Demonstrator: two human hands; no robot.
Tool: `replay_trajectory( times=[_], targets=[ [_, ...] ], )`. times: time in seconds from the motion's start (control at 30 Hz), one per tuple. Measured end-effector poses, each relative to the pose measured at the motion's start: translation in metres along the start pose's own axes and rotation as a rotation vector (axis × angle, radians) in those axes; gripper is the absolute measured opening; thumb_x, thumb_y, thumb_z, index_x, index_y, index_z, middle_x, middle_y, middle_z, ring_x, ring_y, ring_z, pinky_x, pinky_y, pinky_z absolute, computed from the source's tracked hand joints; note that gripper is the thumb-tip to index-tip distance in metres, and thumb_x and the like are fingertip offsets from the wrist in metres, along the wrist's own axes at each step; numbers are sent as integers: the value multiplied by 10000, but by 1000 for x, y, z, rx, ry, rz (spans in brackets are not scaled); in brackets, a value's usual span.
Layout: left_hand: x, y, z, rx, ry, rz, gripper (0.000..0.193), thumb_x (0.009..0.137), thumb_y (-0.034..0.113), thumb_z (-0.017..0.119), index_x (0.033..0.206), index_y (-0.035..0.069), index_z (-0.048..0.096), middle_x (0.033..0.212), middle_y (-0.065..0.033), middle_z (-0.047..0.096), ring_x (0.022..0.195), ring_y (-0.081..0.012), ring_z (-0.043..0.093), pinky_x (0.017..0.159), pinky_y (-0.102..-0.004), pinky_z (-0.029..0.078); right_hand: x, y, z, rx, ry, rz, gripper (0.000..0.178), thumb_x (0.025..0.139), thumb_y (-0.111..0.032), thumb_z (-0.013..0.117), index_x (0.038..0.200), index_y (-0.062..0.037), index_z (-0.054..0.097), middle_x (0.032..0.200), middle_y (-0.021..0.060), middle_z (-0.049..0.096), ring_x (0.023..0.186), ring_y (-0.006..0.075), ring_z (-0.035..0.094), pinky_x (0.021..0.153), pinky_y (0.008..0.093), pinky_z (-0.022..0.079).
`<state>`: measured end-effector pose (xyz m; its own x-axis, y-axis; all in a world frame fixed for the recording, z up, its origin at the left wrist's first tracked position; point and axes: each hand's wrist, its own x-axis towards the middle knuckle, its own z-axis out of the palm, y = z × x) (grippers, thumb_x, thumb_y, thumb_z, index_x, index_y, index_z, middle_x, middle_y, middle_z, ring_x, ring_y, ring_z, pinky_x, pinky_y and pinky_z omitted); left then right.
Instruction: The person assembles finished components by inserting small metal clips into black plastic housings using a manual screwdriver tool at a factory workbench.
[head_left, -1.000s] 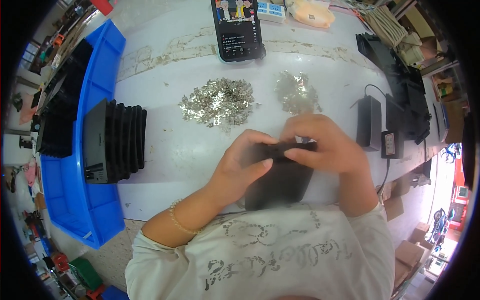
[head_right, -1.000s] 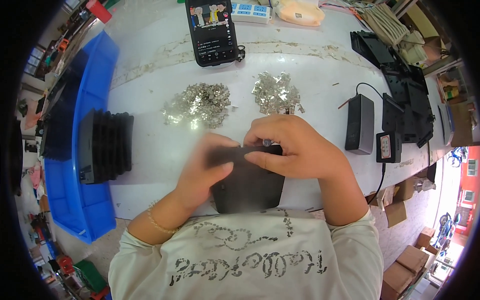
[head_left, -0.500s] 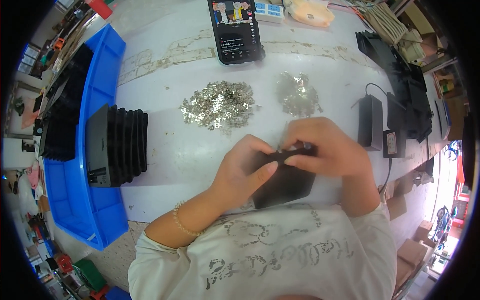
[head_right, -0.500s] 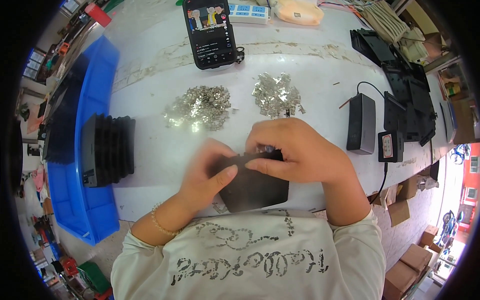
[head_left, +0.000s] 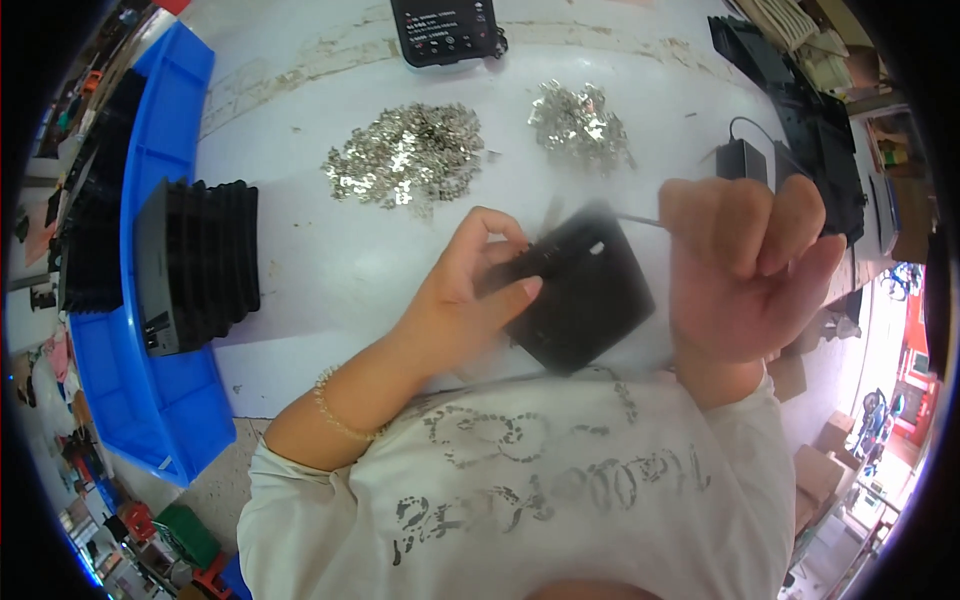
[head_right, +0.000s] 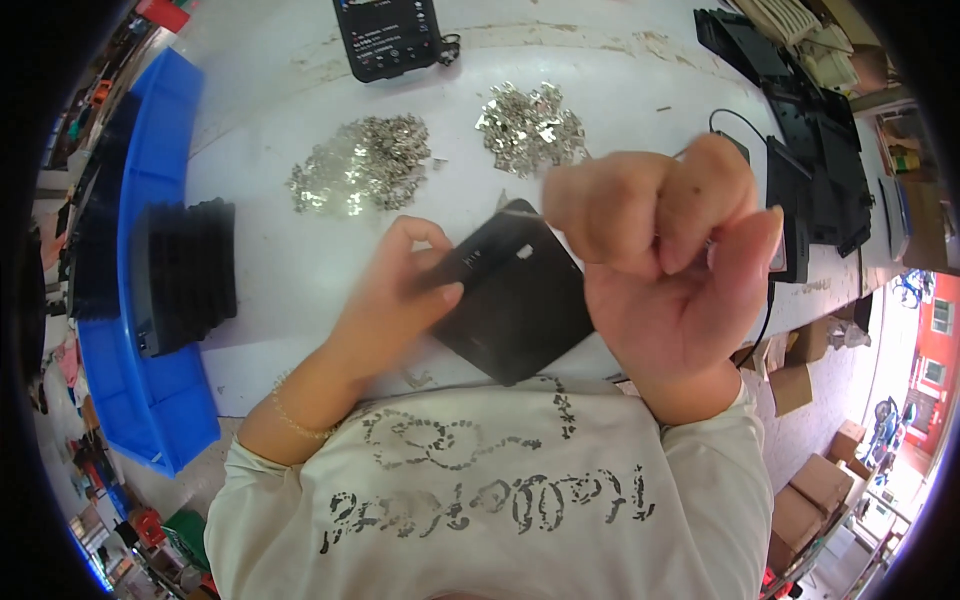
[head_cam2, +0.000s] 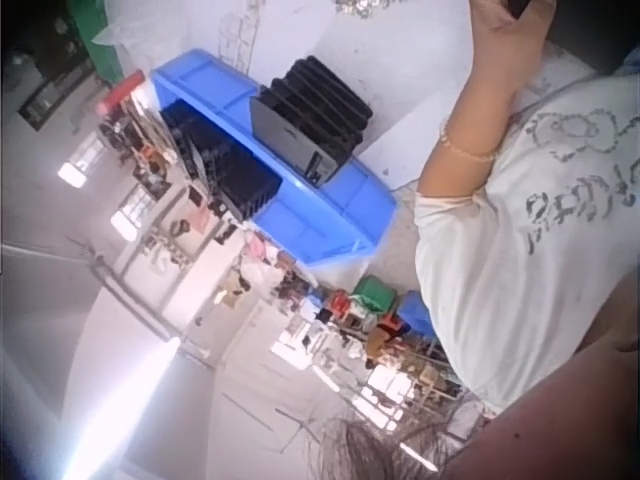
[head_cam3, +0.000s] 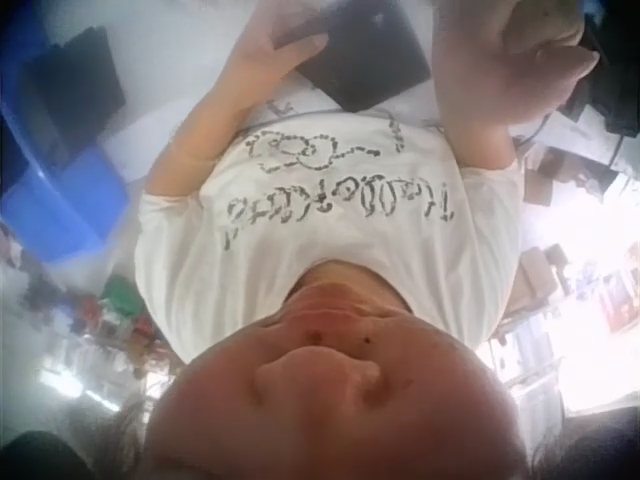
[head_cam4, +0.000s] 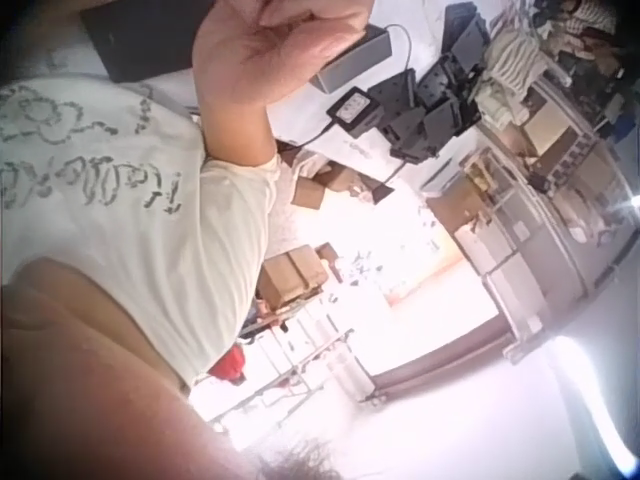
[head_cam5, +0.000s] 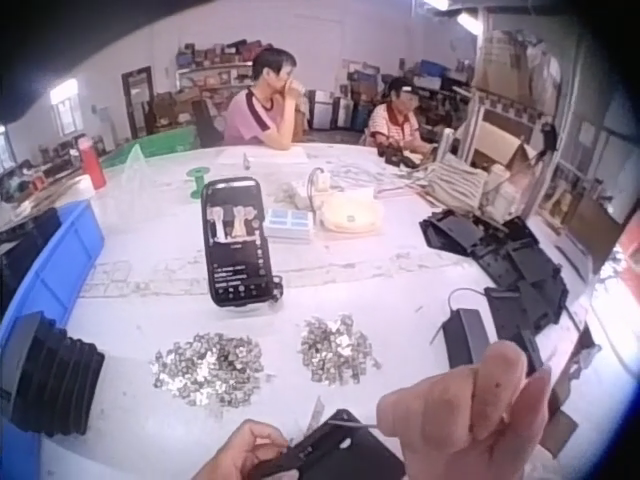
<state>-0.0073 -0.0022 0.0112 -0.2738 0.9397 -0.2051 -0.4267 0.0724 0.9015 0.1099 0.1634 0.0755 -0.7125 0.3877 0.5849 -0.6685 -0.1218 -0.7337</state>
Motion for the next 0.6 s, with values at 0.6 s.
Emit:
replay_trajectory(
  times=[0.6],
  targets=[
    [6, -12, -5, 131, -2, -7, 418, 900, 67, 523, 1308, 43, 437, 1127, -43, 555, 1030, -94, 491, 910, -252, 395, -13, 26, -1, 110, -32, 289, 372, 981, -411, 304, 746, -123, 289, 652, 5, 333, 606, 148, 275, 618, 321, 268]
  ],
)
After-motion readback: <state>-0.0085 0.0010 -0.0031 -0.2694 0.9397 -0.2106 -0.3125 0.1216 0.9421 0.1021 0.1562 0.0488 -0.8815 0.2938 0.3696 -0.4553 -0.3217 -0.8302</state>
